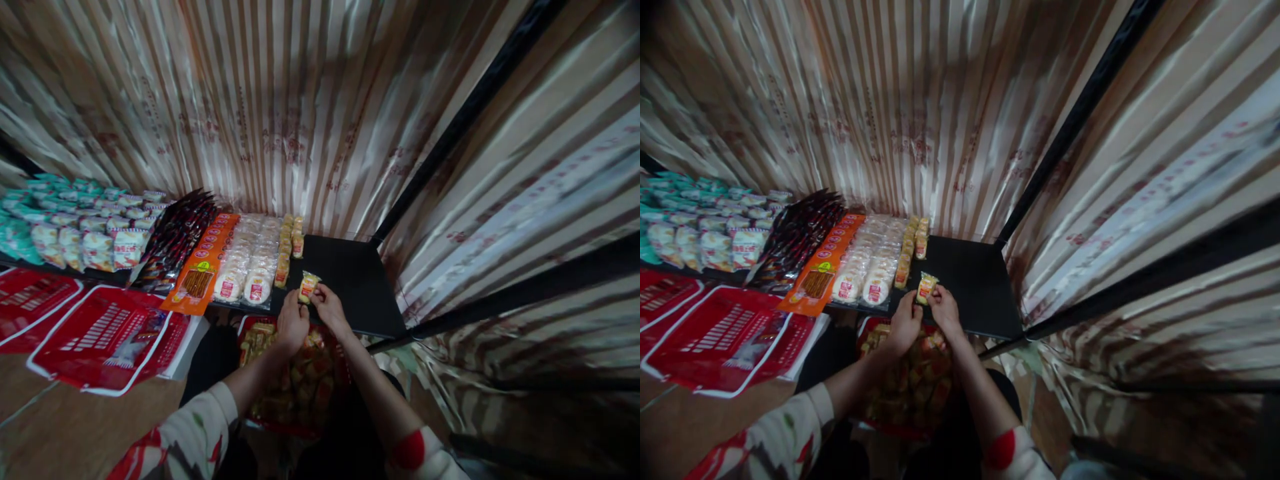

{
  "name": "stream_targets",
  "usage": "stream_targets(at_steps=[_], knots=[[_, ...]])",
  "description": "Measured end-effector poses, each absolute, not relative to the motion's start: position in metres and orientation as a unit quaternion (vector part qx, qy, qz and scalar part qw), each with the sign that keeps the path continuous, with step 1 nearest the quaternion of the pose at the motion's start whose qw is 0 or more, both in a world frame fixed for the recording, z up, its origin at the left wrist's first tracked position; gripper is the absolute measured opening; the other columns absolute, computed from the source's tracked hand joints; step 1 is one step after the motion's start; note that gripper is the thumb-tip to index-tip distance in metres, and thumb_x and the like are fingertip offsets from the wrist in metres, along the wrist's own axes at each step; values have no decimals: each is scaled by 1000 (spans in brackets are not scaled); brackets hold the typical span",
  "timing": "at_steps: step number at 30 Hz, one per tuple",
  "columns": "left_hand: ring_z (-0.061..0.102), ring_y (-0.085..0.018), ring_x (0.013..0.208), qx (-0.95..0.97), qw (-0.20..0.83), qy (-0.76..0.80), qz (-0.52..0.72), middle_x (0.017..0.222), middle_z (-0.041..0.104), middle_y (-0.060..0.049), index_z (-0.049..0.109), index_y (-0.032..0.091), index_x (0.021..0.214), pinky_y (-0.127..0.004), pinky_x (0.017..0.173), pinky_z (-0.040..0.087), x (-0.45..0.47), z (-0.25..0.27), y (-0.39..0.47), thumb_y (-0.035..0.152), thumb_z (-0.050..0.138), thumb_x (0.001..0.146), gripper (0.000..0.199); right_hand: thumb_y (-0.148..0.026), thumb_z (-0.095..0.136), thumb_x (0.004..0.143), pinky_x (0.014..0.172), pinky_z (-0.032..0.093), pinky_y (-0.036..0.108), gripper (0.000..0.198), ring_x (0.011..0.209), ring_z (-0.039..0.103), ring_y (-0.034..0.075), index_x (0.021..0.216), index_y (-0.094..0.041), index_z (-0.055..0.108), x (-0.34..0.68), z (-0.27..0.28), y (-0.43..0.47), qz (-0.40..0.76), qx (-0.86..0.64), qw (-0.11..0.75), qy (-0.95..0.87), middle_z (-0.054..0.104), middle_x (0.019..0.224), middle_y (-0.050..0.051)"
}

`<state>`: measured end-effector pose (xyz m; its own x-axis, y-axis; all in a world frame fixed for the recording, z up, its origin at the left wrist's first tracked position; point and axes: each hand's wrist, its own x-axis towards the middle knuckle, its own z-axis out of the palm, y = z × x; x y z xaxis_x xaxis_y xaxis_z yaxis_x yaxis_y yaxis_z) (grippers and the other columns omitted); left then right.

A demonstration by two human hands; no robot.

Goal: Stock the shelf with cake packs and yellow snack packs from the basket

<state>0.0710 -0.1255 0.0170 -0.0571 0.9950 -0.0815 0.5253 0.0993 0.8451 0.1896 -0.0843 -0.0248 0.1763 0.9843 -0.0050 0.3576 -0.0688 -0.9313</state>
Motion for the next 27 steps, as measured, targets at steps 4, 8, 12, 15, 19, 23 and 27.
stream_targets(at_steps=[4,8,12,15,19,23,27], knots=[[39,-20,129,567,393,623,367,138,45,-12,49,11,126,-32,111,26,84,6,-100,18,41,84,43,-30,56,69,63,46,24,22,61,55,11,88,-21,63,194,-26,-56,347,-645,413,-541,61,75,-1],[35,-18,132,531,416,603,425,141,42,-8,53,16,122,-33,113,23,91,-4,-77,22,42,85,39,-29,55,69,64,46,25,22,61,54,11,88,-21,63,193,-29,-28,344,-645,413,-543,61,77,-1],[33,-17,134,526,438,578,444,143,39,-6,52,18,125,-32,114,20,94,-9,-59,24,40,87,40,-28,55,70,65,46,25,24,62,54,11,91,-21,63,190,-33,-4,337,-647,420,-541,60,77,-2],[32,-18,134,523,456,570,440,143,39,-7,50,17,127,-34,114,20,94,-12,-46,25,40,88,41,-27,54,71,68,46,26,29,66,55,12,99,-22,62,186,-34,10,324,-647,426,-544,61,80,-1],[33,-19,133,517,461,558,458,143,39,-9,48,14,129,-36,114,21,92,-15,-33,25,38,89,43,-25,53,74,73,47,29,38,71,56,14,111,-22,59,179,-32,21,288,-660,410,-559,61,91,3],[36,-19,132,490,468,555,483,140,43,-9,47,15,130,-35,113,23,91,-16,-28,28,38,90,43,-21,52,74,79,47,32,48,78,58,17,122,-19,55,173,-30,25,261,-667,387,-581,58,103,9],[36,-19,132,488,477,553,479,141,42,-9,46,15,131,-35,113,22,93,-13,-28,29,37,90,44,-21,50,75,82,47,35,51,83,59,19,127,-24,51,169,-30,26,263,-669,381,-581,59,112,8]])
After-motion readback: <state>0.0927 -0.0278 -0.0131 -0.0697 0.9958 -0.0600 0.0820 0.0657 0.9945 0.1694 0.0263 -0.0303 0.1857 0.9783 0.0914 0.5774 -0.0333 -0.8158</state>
